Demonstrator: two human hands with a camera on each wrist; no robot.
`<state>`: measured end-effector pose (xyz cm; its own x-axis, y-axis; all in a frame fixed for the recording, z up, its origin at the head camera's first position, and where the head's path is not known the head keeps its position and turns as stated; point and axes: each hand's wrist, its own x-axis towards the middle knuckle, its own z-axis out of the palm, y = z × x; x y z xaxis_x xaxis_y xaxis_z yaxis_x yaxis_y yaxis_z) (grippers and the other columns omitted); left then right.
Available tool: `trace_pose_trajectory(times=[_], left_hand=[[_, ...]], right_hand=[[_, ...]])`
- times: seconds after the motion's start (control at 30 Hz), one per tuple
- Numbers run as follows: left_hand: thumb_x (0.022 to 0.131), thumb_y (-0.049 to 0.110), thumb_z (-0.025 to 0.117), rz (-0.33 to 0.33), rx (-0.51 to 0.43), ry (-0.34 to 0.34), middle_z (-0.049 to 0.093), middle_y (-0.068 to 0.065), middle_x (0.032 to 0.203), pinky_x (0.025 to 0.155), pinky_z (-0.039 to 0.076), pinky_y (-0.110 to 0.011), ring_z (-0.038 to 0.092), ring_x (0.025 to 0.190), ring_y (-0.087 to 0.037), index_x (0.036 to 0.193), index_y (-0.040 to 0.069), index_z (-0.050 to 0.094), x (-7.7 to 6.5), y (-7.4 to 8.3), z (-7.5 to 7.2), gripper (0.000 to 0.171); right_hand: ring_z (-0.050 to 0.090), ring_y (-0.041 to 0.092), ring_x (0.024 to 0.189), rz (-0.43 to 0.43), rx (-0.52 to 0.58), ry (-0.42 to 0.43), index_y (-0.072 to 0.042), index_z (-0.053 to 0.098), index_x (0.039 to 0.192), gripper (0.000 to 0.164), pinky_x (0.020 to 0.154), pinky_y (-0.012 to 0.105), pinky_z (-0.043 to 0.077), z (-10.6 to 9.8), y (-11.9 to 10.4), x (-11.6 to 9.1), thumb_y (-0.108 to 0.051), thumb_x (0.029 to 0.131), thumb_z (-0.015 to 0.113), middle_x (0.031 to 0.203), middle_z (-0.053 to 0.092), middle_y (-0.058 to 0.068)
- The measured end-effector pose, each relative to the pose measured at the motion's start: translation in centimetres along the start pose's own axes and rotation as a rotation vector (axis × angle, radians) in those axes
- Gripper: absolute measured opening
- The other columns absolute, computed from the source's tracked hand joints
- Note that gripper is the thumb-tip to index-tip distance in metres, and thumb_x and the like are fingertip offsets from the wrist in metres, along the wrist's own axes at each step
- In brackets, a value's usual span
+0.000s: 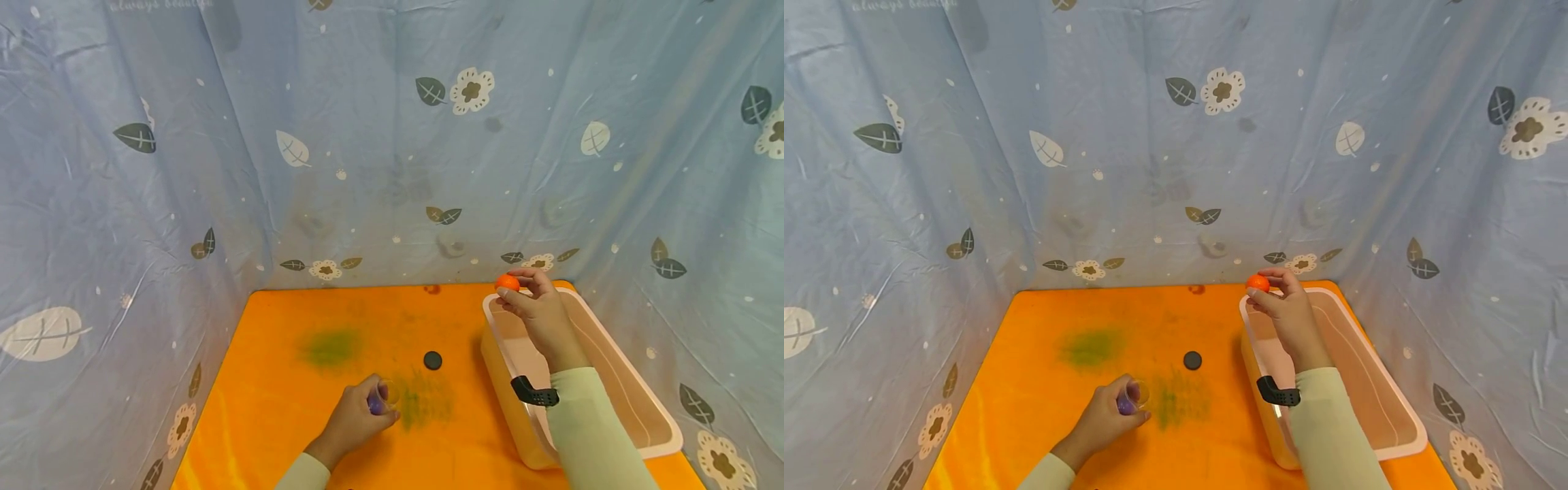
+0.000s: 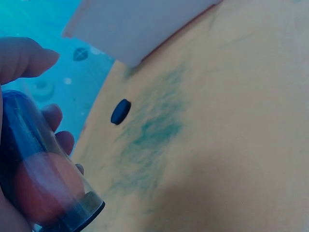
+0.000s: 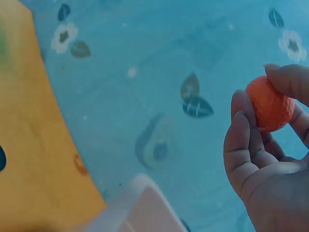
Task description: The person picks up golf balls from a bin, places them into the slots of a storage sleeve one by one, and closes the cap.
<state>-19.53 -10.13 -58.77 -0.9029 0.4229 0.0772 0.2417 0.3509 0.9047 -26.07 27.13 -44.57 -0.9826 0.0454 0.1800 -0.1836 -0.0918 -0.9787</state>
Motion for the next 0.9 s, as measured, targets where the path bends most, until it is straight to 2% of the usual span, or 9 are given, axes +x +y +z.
trace_pose_trajectory(times=[0.1,0.4,0.57,0.8,0.9], left_hand=[[0.093,0.018,0.088,-0.001,-0.001,0.001,0.065,0.006,0.08,0.067,0.056,-0.03,0.063,0.071,-0.011,0.106,0.007,0.064,-0.1,-0.1,0.0,0.03],[0.095,0.016,0.088,-0.01,-0.018,-0.009,0.069,0.005,0.083,0.074,0.06,-0.03,0.073,0.083,-0.013,0.106,0.007,0.064,0.1,-0.2,-0.2,0.028],[0.095,0.016,0.088,-0.01,-0.007,-0.003,0.068,0.005,0.082,0.074,0.06,-0.03,0.074,0.084,-0.013,0.105,0.012,0.063,0.2,-0.1,-0.2,0.027],[0.094,0.019,0.088,-0.012,0.014,-0.016,0.069,0.007,0.083,0.073,0.059,-0.03,0.072,0.082,-0.012,0.108,0.006,0.064,0.2,-0.2,0.0,0.03],[0.094,0.021,0.088,-0.009,0.036,-0.007,0.069,0.007,0.083,0.07,0.058,-0.031,0.07,0.079,-0.012,0.106,0.008,0.064,0.3,-0.2,-0.1,0.03]], right_hand=[[0.073,0.025,0.096,-0.012,-0.009,-0.036,0.001,0.051,0.139,0.041,0.094,0.034,0.059,0.8,-0.3,-0.3,-0.003,0.105,0.074,0.131,0.049,0.021],[0.072,0.024,0.097,-0.027,-0.075,-0.08,-0.005,0.056,0.138,0.039,0.093,0.031,0.058,2.5,-1.2,-1.6,-0.007,0.105,0.076,0.13,0.055,0.018],[0.072,0.022,0.1,-0.033,-0.057,-0.118,0.002,0.054,0.141,0.042,0.095,0.031,0.058,3.6,-1.1,-2.3,-0.002,0.104,0.074,0.128,0.058,0.016],[0.072,0.024,0.097,-0.001,-0.015,-0.16,0.007,0.054,0.137,0.042,0.092,0.034,0.059,5.4,0.5,-3.8,0.003,0.101,0.075,0.125,0.06,0.018],[0.072,0.025,0.094,0.0,-0.015,-0.184,0.007,0.056,0.136,0.04,0.09,0.034,0.059,6.3,1.0,-4.3,0.002,0.101,0.076,0.125,0.059,0.02]])
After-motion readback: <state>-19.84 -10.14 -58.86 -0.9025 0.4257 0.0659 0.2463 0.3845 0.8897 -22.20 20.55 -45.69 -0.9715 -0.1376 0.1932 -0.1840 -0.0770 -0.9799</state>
